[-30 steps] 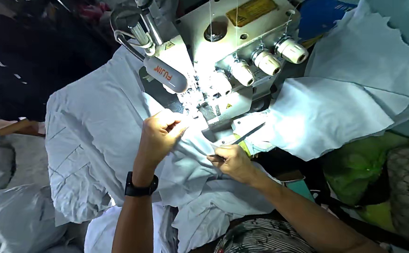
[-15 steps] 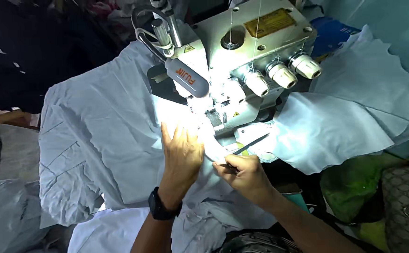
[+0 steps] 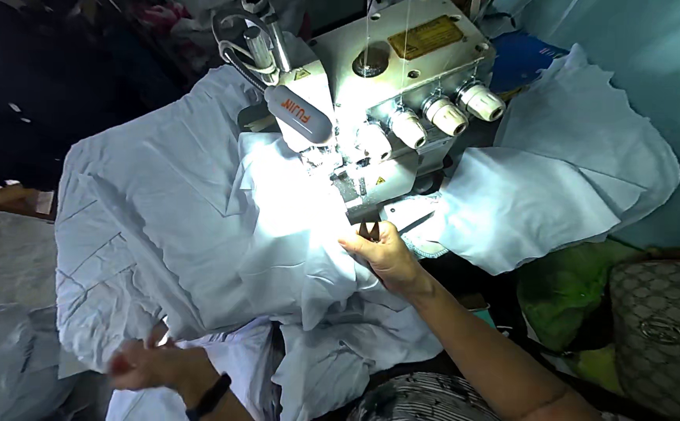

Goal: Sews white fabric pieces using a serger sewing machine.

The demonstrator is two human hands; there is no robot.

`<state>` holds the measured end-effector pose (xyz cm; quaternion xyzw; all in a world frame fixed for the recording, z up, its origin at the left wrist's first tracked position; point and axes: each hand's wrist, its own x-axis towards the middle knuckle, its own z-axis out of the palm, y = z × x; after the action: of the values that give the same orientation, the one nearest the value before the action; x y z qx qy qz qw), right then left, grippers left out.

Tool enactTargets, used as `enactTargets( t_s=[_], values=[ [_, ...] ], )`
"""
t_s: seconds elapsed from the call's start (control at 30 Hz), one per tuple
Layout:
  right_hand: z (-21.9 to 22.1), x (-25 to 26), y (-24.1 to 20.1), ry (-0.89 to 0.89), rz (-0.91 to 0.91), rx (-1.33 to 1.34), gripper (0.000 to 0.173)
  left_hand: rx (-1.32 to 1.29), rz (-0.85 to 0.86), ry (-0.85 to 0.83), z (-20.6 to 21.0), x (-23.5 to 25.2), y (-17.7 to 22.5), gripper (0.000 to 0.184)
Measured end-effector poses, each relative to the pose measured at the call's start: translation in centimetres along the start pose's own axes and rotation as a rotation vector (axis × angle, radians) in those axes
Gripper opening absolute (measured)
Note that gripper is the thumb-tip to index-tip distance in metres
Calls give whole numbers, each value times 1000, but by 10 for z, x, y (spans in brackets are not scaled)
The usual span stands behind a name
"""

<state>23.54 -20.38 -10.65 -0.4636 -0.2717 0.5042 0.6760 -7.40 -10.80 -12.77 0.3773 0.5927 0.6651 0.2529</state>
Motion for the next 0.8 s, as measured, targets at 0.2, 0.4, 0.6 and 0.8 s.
enactTargets(
  t_s=[0.2, 0.4, 0.6, 0.8],
  values=[
    [-29, 3, 3, -95, 26, -9, 24, 142, -362, -370, -53, -41, 8, 26],
    [-41, -13, 6, -406, 215, -93, 14, 242, 157, -212, -46, 93, 82, 23],
    [-14, -34, 26, -217, 302, 36, 14, 351, 479, -618, 32, 49, 93, 56],
    [-15, -44, 27, -186, 129, -76, 20, 518, 795, -938, 76, -107, 26, 25]
  ],
)
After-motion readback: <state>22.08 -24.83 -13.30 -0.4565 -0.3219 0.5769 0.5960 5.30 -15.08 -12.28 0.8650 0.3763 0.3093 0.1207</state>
